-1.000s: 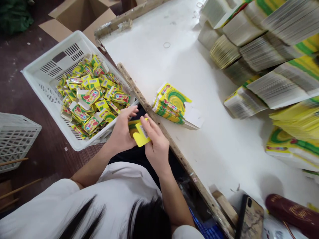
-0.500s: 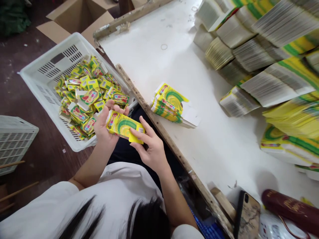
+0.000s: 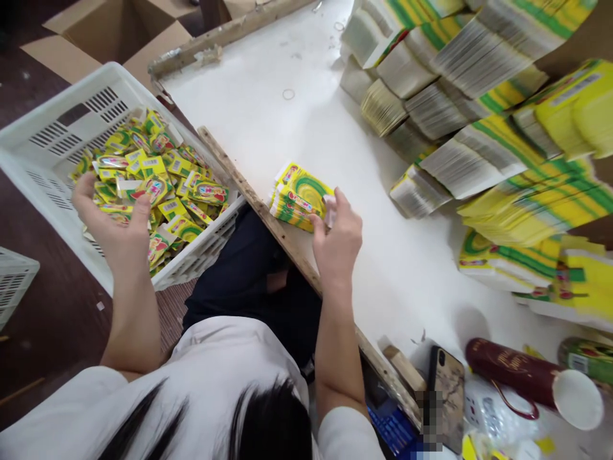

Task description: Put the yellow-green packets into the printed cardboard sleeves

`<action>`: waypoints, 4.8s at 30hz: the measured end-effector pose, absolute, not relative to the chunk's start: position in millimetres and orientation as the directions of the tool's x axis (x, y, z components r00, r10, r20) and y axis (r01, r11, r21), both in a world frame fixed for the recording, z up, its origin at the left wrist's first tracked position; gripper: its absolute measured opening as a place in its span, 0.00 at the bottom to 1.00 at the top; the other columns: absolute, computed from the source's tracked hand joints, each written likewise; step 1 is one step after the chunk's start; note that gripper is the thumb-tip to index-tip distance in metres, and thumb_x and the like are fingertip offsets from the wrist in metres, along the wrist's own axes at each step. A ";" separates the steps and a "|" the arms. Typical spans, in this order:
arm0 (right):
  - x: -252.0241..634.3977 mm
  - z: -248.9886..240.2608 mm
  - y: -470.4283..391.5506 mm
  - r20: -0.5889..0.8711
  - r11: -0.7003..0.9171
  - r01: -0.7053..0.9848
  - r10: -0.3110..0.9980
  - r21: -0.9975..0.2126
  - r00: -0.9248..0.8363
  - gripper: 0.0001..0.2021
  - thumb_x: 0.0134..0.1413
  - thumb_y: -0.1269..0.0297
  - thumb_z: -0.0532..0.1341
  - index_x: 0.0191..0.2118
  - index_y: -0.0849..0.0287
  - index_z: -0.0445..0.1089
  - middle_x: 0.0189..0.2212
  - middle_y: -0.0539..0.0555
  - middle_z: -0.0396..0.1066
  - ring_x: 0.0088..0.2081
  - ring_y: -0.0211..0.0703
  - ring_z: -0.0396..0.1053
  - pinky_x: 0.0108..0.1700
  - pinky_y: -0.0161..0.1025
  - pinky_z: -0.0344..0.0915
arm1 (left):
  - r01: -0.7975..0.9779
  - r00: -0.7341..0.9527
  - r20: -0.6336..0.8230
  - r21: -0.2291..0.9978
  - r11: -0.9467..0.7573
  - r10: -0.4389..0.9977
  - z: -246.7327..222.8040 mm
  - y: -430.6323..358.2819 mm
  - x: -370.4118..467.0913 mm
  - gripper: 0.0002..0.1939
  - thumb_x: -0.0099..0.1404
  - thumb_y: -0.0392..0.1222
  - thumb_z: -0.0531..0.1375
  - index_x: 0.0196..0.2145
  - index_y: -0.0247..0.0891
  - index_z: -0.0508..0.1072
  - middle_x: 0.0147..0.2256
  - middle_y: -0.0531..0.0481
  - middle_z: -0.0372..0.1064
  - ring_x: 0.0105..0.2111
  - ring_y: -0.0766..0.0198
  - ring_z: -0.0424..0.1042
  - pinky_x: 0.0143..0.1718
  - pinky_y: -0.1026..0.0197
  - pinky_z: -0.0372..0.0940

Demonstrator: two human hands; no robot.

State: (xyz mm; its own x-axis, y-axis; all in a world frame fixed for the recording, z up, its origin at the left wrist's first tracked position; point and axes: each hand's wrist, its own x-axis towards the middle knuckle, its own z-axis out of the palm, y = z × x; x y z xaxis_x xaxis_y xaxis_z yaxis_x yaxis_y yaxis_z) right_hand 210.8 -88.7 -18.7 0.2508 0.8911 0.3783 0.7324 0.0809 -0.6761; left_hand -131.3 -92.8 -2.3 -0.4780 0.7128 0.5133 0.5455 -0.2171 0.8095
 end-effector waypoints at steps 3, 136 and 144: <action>221.8 -32.8 -77.1 0.316 0.044 0.749 0.922 -0.661 0.225 0.17 0.58 0.62 0.64 0.52 0.56 0.73 0.43 0.59 0.76 0.47 0.56 0.73 0.56 0.59 0.69 | 0.543 -0.438 0.440 0.824 -0.159 0.784 -9.0 -98.6 -117.7 0.33 0.59 0.46 0.72 0.60 0.46 0.69 0.61 0.49 0.67 0.66 0.48 0.61 0.71 0.46 0.50; 137.2 4.9 -149.6 0.118 0.137 0.110 0.979 -0.985 -0.164 0.23 0.58 0.68 0.68 0.55 0.49 0.63 0.37 0.48 0.72 0.36 0.39 0.73 0.40 0.38 0.74 | -0.564 -0.054 -0.187 0.816 0.125 0.981 4.2 -115.7 2.0 0.33 0.56 0.74 0.63 0.43 0.43 0.70 0.38 0.46 0.74 0.44 0.51 0.77 0.47 0.47 0.73; 113.8 -5.4 -158.6 0.050 0.064 0.081 0.985 -0.995 -0.165 0.21 0.55 0.61 0.72 0.53 0.50 0.70 0.43 0.53 0.75 0.44 0.46 0.75 0.47 0.44 0.75 | -0.444 -0.213 -0.108 0.896 0.003 0.971 2.6 -114.7 -1.7 0.36 0.61 0.80 0.51 0.44 0.44 0.68 0.34 0.49 0.68 0.41 0.58 0.75 0.47 0.54 0.72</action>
State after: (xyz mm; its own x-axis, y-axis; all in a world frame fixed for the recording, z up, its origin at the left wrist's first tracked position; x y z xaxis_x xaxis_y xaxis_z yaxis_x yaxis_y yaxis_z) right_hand 113.8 -158.6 -5.4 -0.1650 0.9850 0.0504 0.0810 0.0645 -0.9946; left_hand -1.7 -114.7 2.6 -0.2125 0.9711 -0.1085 -0.4439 0.0029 0.8960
